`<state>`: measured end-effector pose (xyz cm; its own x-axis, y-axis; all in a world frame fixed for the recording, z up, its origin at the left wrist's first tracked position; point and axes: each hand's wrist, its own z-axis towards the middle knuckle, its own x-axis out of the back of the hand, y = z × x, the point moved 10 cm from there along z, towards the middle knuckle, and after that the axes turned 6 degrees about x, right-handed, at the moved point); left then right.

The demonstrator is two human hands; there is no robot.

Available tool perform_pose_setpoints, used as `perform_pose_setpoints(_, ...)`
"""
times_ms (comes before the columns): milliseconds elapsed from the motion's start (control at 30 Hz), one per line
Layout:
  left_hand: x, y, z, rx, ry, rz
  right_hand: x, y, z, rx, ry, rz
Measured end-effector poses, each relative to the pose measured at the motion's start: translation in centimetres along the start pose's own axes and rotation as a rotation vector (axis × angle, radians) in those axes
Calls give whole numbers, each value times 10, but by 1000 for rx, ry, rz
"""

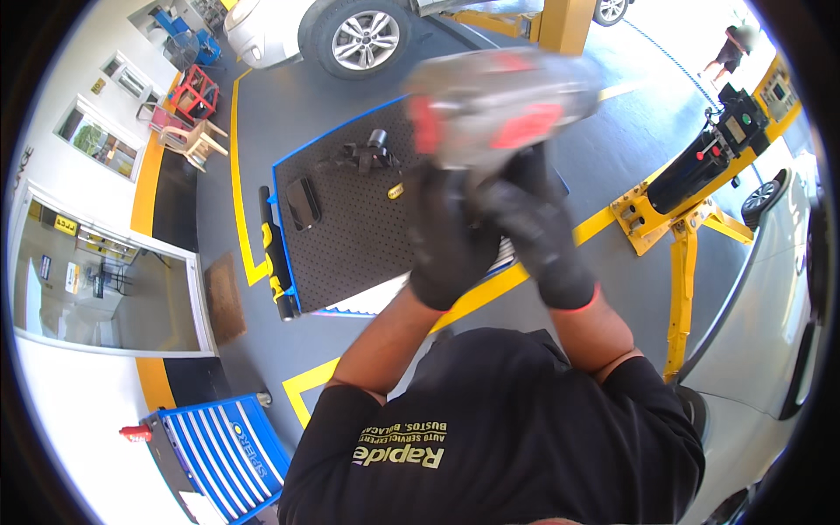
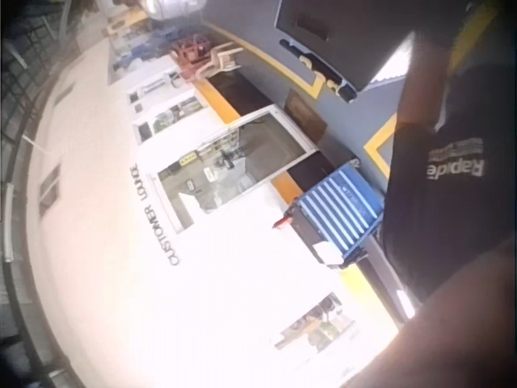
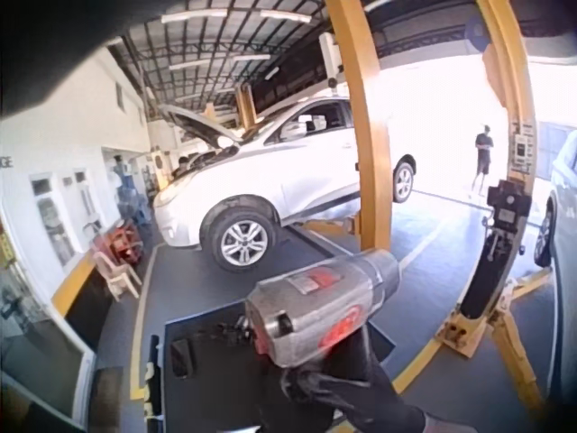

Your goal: The person installs tires on a white car elevated on a lift. They lift each tire into place, retrieve a pneumatic impact wrench from a tool chest, connect the air hose, and tighten the lug nuts on the wheels.

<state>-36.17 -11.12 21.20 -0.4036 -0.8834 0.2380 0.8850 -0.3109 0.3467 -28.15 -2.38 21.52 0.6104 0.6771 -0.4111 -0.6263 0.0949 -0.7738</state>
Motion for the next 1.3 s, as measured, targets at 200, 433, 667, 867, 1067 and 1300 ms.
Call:
perform_pose_setpoints(200,-58,16,-49,67,-415,-325,132,-18,-27,158,77,131)
perform_pose_setpoints(433,-92,-215,-152,669,-655,468,270,-58,-147,-168,371,-1163)
perform_pose_setpoints(667,-133,-264,-186,1457,-718,-620,238,-39,-214,-53,447,-892)
perform_pose_setpoints(867,-165,-145,-74,1179,-700,-1194,214,38,-273,-428,548,-528)
perform_pose_setpoints(1067,-134,-81,-16,1123,-602,-1134,90,20,-167,-36,-46,-748)
perform_pose_setpoints(1300,-100,-60,19,1126,-653,-1005,66,20,-154,35,80,-605)
